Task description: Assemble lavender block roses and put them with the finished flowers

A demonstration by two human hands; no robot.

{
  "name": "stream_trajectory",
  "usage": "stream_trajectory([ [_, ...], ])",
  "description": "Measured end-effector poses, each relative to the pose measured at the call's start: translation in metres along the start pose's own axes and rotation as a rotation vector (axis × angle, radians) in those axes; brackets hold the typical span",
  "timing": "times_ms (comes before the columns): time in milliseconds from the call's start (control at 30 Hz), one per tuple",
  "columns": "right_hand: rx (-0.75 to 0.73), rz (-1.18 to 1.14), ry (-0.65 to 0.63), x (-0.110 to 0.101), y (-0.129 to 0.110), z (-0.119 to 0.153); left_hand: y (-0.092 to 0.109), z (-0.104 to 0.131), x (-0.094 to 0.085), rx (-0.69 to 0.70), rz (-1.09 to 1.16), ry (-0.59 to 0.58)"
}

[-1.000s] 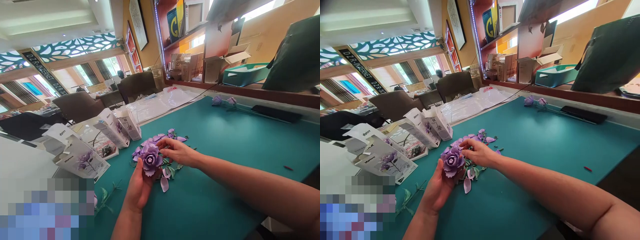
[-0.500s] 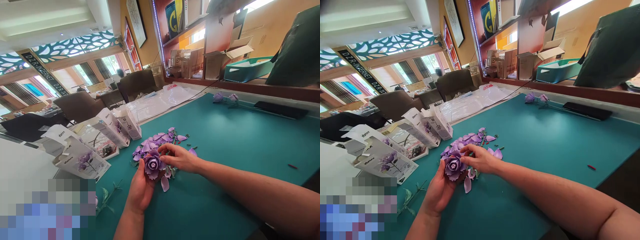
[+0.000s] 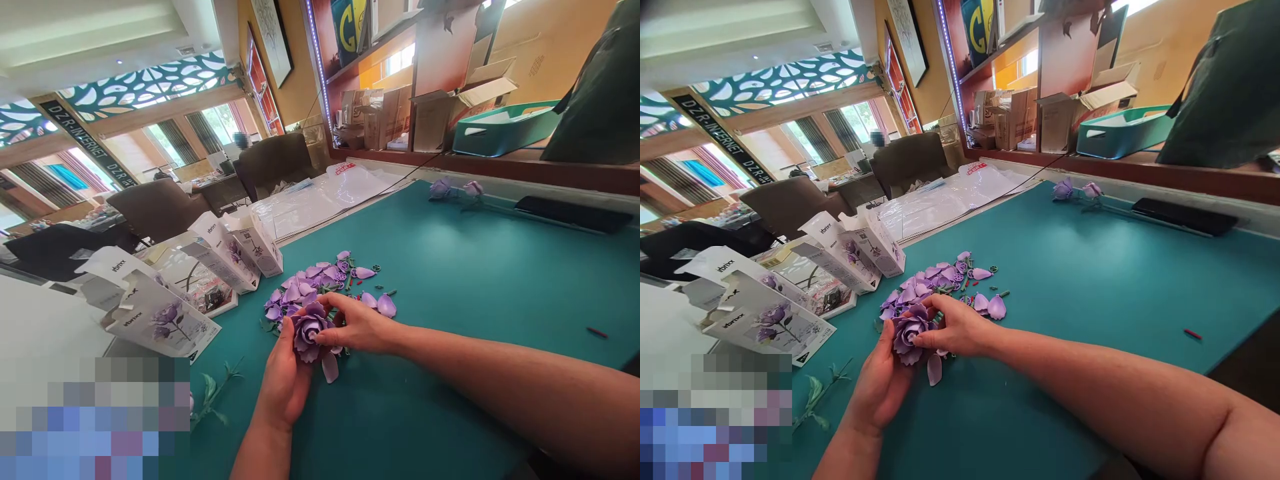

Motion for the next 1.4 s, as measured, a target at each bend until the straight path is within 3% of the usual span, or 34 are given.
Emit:
stream_trajectory([
  [167, 0.015, -0.069, -0.017, 0.001, 0.0, -0.001, 0.001, -0.001, 0.0, -0.009, 0.037, 0.014],
  [367, 0.062, -0.132, 0.053, -0.011, -0.006, -0.003, 0.006, 0.0, -0.002, -0.033, 0.041, 0.005],
  [533, -0.016, -0.077, 0.127, -0.021, -0.014, -0.002, 0.01, 0.001, -0.003, -0.014, 0.054, -0.013],
  [700, -0.07, -0.013, 0.109, -0.016, -0.018, 0.002, 0.013, 0.002, -0.004, 0.019, 0.054, -0.009],
  [900, -0.017, -0.035, 0.103, -0.014, -0.014, 0.002, 0.016, 0.002, -0.005, 0.05, 0.082, -0.028],
  [1133, -0.078, -0.038, 0.076, -0.01, -0.009, 0.001, 0.015, 0.005, -0.001, 0.02, 0.08, -0.037],
  [1233, -0.1, -0.009, 0.119, -0.011, -0.011, 0.001, 0.013, 0.007, 0.0, -0.003, 0.055, -0.074],
  [1400, -0.081, -0.161, 0.155, -0.017, -0.013, -0.002, 0.01, 0.006, 0.002, -0.063, 0.058, -0.222],
])
Point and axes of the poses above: each hand's wrist, its own z-axis away from the middle knuckle, its own x-axis out of the palm, y = z × x, the point moved 4 cm from there along -z, towards the middle knuckle, and after that the axes turned 1 degree about x, right-handed, at the moved point
